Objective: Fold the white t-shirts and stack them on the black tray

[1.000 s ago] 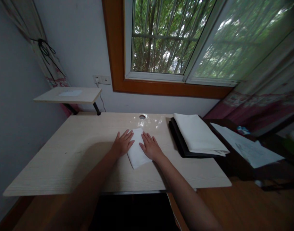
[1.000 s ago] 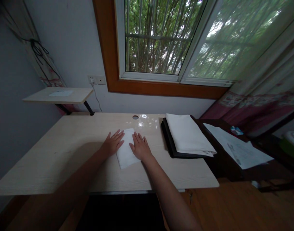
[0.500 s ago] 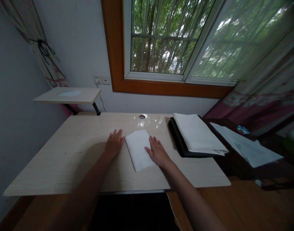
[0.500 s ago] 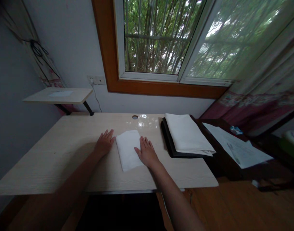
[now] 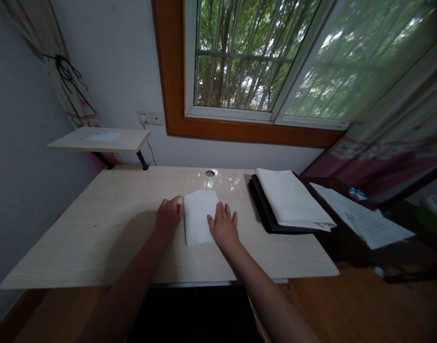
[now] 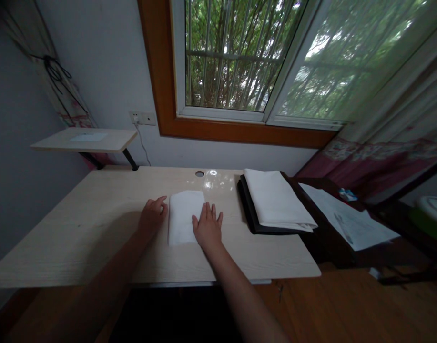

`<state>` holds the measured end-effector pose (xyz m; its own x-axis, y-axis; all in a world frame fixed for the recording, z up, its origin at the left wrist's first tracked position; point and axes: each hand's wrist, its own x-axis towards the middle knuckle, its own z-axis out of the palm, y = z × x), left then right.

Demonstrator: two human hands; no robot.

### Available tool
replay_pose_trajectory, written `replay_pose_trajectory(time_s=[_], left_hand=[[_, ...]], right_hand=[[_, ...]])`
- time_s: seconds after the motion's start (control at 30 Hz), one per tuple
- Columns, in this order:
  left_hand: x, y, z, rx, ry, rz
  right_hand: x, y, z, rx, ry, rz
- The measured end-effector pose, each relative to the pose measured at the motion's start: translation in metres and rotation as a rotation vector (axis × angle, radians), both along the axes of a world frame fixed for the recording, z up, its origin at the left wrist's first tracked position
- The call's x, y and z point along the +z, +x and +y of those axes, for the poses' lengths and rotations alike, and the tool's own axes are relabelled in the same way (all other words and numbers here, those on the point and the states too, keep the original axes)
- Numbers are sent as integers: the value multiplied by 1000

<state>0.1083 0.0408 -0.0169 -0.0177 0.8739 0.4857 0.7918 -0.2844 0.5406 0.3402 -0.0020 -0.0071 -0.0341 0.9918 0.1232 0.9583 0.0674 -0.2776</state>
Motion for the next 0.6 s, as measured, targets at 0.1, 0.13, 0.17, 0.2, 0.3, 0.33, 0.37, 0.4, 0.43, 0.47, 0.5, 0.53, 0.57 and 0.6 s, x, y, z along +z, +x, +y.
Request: replay_pose_trajectory(time_s=[0.1,0.13,0.17,0.2,0.3,0.33,0.37,0.4,0.43,0.47,0.5,0.53,0.57,0.6], left_hand=[[-1,-2,2,27,-23,-35],[-1,-4,3,35,-29,-56],[-1,-5,3,38,-36,-82],[0,-6,3,38,-43,-112],[2,-8,3,1,-91,-232],[2,-8,3,-27,-120,-287],[1,-8,3,-62,-150,-349],[0,-7,3,-103,-177,-418],[-1,-6,3,-143,-198,-492],[-2,-4,4,-171,-214,-568],[-4,-1,5,-181,-226,-636],[-6,2,6,-171,-240,-694],[-7,5,7,-143,-257,-739],[-8,8,8,-109,-280,-776]], right_hand=[[-1,-12,-5,35,15,2],[-2,-15,-7,47,19,2],[-2,-17,-8,56,23,2],[-2,-19,-9,60,27,2],[-1,-20,-12,64,32,6],[0,-19,-13,67,32,8],[1,-19,-13,71,32,9],[2,-19,-13,74,31,11],[3,-19,-14,77,31,12],[3,-19,-14,79,30,13],[4,-19,-14,81,30,15],[5,-19,-15,82,31,16],[5,-19,-15,83,33,18],[6,-18,-15,84,35,20]])
